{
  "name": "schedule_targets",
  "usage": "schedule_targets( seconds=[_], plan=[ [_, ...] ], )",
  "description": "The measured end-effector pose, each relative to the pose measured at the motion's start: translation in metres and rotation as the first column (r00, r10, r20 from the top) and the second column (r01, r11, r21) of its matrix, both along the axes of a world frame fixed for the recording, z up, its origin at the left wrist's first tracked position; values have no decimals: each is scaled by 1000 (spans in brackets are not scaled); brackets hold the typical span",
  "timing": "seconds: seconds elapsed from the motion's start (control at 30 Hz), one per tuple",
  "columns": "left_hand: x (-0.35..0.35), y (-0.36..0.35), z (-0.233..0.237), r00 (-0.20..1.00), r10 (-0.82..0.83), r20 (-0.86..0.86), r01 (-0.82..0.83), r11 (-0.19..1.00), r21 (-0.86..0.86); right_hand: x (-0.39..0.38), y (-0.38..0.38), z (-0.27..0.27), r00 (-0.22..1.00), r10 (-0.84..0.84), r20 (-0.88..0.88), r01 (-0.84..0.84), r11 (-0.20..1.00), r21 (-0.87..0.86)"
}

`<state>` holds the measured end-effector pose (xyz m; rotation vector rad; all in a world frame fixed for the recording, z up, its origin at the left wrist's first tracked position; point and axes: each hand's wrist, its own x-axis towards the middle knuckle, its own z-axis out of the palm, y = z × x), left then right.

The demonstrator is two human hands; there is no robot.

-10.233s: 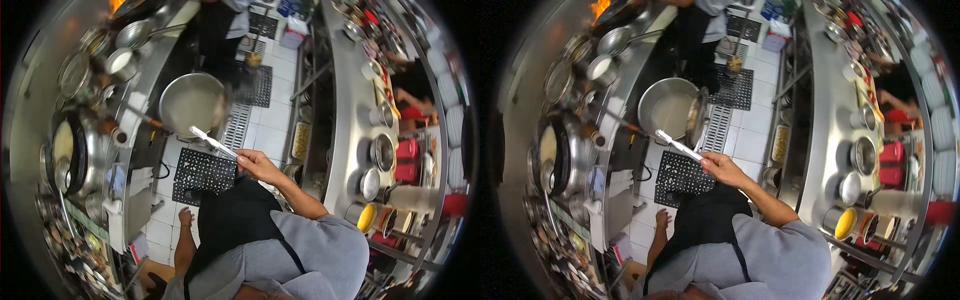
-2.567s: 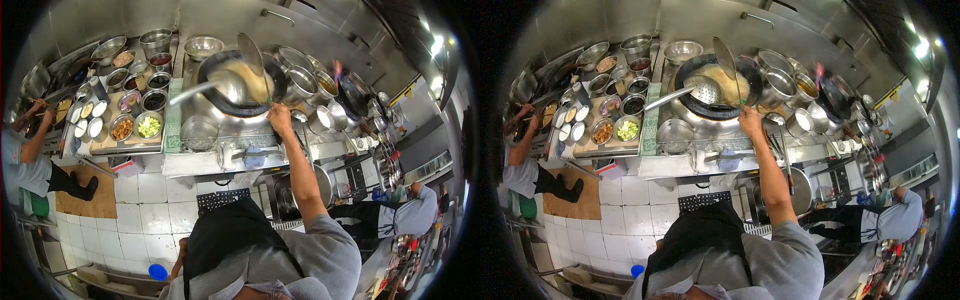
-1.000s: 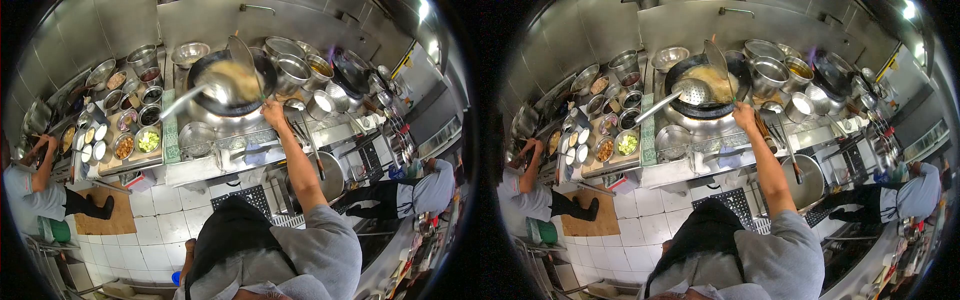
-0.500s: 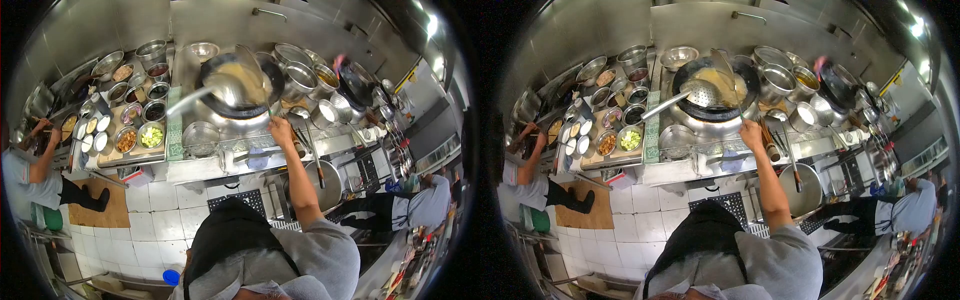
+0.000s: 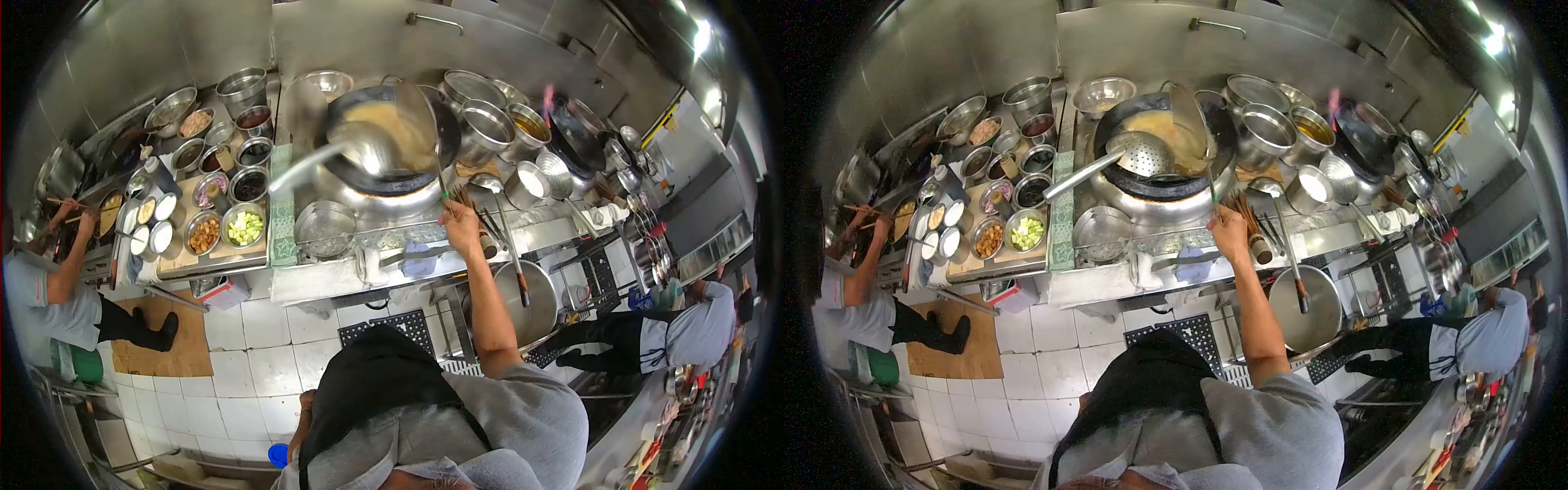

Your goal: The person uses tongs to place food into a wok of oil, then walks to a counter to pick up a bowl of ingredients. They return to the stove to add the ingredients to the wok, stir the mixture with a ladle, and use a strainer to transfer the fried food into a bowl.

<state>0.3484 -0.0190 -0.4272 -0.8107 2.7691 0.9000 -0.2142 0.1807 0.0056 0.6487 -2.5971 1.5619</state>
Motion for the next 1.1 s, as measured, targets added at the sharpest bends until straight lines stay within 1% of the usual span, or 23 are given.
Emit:
schedule_targets(
  seconds=[0.03, 0.23, 0.33, 0.43, 0.53, 0.63, 0.73, 0.77, 0.87, 0.97, 1.07, 1.1],
  plan=[
    [-2, 1, -1, 1000, 9, -24, -8, 1000, 22, 4, 4, 3, 996, -11, -90, 18, 996, 83],
    [1, 4, -2, 1000, -29, 1, 29, 999, 23, 22, 14, 24, 993, -96, -72, 100, 994, 41],
    [-1, 4, -3, 1000, -30, 1, 30, 999, 29, 23, 14, 25, 986, -113, -120, 121, 991, 57],
    [-2, 4, -4, 999, -33, -1, 33, 999, 31, 12, 19, 8, 997, -38, -64, 41, 998, 54],
    [-2, 3, -3, 999, -41, 1, 41, 999, 35, 16, 18, 7, 997, -53, 64, 59, 993, -107],
    [-4, 2, -4, 999, -48, 0, 48, 998, 36, 13, 17, 25, 994, -103, -20, 104, 994, 43],
    [-5, 1, -6, 998, -59, 1, 59, 998, 37, -14, 9, 29, 985, -137, -105, 142, 989, 42],
    [-7, 1, -6, 998, -62, -1, 62, 997, 37, -21, 8, 34, 983, -141, -121, 156, 981, 119],
    [-10, -1, -7, 998, -67, -11, 67, 997, 37, -34, 5, 29, 991, -129, -22, 130, 986, 104],
    [-12, 2, -12, 997, -74, -24, 75, 996, 39, -31, 11, 4, 999, -36, 3, 36, 999, 26],
    [-10, 6, -12, 996, -75, -55, 76, 997, 25, -3, 19, -1, 998, 36, 51, -31, 994, -105],
    [-9, 9, -14, 994, -73, -81, 74, 997, 12, 4, 22, -2, 999, -3, 51, 5, 1000, -28]
  ],
)
